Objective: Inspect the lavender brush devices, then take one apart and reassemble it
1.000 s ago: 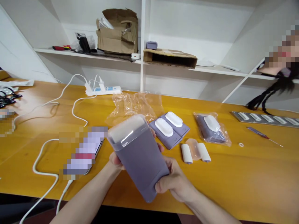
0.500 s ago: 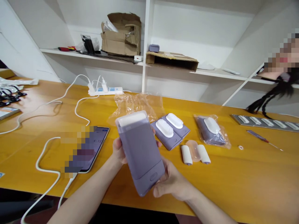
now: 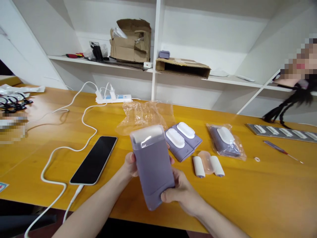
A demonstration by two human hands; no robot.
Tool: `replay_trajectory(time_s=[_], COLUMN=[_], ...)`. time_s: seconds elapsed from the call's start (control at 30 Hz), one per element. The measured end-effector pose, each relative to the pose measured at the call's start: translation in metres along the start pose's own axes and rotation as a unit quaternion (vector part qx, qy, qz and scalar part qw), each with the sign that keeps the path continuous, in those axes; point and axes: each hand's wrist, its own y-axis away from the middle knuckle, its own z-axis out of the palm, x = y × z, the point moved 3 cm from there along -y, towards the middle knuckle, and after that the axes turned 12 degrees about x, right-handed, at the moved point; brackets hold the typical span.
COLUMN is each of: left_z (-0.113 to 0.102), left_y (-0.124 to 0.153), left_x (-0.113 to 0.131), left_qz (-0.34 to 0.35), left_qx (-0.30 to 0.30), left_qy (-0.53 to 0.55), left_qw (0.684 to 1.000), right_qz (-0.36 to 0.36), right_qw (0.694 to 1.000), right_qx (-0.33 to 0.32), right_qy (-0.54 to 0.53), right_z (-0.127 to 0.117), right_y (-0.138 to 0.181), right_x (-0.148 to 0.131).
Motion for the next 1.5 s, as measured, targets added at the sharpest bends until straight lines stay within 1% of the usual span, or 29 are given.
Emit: replay_trajectory(time_s=[0.07,0.1,0.23,0.33,0.4,0.43,0.47,0.5,0.53,0.57,0.6,0.63,0.67,0.77,0.9,0.97,1.03,1.1,1.13,1.17,1.2,1.23,1.27,1.3,1.33,1.37,1.43,1.47,1.5], left_z=[0.005,0.006,0.004,0.008,0.012,0.014,0.014,0.012,0.009,0.004,-0.001,-0.007,-0.012,-0.027,-0.035,-0.035,-0.031,-0.019,-0.012,-0.003,0.007,0.015,0.019,0.021,0.02,0.018,0.015,0.014,0.012], left_y=[0.0,0.0,-0.007,-0.007,0.001,0.007,0.016,0.024,0.032,0.039,0.044,0.045,0.045,0.039,0.032,0.032,0.036,0.043,0.046,0.047,0.046,0.044,0.039,0.032,0.025,0.017,0.002,-0.003,-0.007], left_x=[0.005,0.007,0.009,0.009,0.014,0.019,0.024,0.029,0.033,0.037,0.039,0.04,0.04,0.039,0.039,0.041,0.042,0.044,0.045,0.046,0.046,0.046,0.045,0.043,0.041,0.038,0.028,0.023,0.017], left_qz=[0.01,0.023,0.101,0.129,0.194,0.244,0.297,0.319,0.324,0.312,0.278,0.236,0.196,0.117,0.094,0.093,0.106,0.154,0.197,0.254,0.307,0.349,0.349,0.313,0.27,0.225,0.141,0.101,0.058], left_qx=[-0.014,0.002,0.133,0.175,0.185,0.201,0.238,0.295,0.369,0.445,0.492,0.509,0.512,0.487,0.479,0.479,0.49,0.51,0.516,0.503,0.459,0.404,0.361,0.331,0.323,0.317,0.273,0.241,0.232], left_qy=[0.003,-0.002,-0.065,-0.129,-0.193,-0.233,-0.28,-0.347,-0.423,-0.498,-0.57,-0.627,-0.668,-0.745,-0.772,-0.77,-0.753,-0.711,-0.678,-0.637,-0.592,-0.526,-0.438,-0.34,-0.25,-0.179,-0.086,-0.054,-0.024], left_qw=[1.0,1.0,0.984,0.968,0.944,0.92,0.882,0.831,0.761,0.675,0.597,0.541,0.504,0.442,0.406,0.411,0.427,0.459,0.485,0.526,0.587,0.662,0.746,0.823,0.872,0.904,0.948,0.964,0.971], right_qz=[0.002,-0.015,-0.109,-0.132,-0.139,-0.141,-0.148,-0.163,-0.167,-0.164,-0.162,-0.158,-0.155,-0.157,-0.159,-0.151,-0.14,-0.129,-0.122,-0.115,-0.107,-0.096,-0.082,-0.066,-0.046,-0.026,0.009,0.022,0.032], right_qw=[1.0,1.0,0.991,0.976,0.973,0.974,0.973,0.971,0.971,0.973,0.973,0.973,0.973,0.97,0.975,0.978,0.98,0.982,0.984,0.986,0.989,0.992,0.995,0.996,0.996,0.995,0.992,0.99,0.988], right_qx=[-0.004,0.0,0.06,0.114,0.126,0.125,0.135,0.15,0.15,0.147,0.151,0.154,0.16,0.175,0.146,0.133,0.132,0.134,0.13,0.12,0.103,0.078,0.046,0.014,-0.015,-0.037,-0.065,-0.077,-0.09], right_qy=[0.002,0.001,0.047,0.128,0.136,0.128,0.111,0.09,0.077,0.072,0.067,0.065,0.063,0.059,0.057,0.049,0.039,0.027,0.017,0.004,-0.011,-0.027,-0.045,-0.062,-0.077,-0.09,-0.111,-0.118,-0.123], right_z=[-0.005,-0.007,-0.01,-0.013,-0.017,-0.021,-0.025,-0.03,-0.034,-0.038,-0.041,-0.043,-0.045,-0.045,-0.037,-0.034,-0.032,-0.031,-0.029,-0.027,-0.025,-0.021,-0.017,-0.013,-0.01,-0.007,-0.004,-0.003,-0.003], right_y=[-0.001,-0.002,-0.004,-0.007,-0.008,-0.009,-0.01,-0.011,-0.012,-0.013,-0.013,-0.014,-0.014,-0.014,-0.013,-0.011,-0.008,-0.004,-0.003,-0.002,-0.001,0.0,0.0,0.0,0.0,0.0,-0.001,-0.001,-0.002], right_x=[-0.001,-0.002,-0.008,-0.005,-0.001,0.002,0.004,0.006,0.008,0.011,0.013,0.015,0.016,0.016,0.012,0.01,0.009,0.008,0.007,0.005,0.004,0.002,0.0,-0.001,-0.001,-0.001,0.002,0.004,0.006])
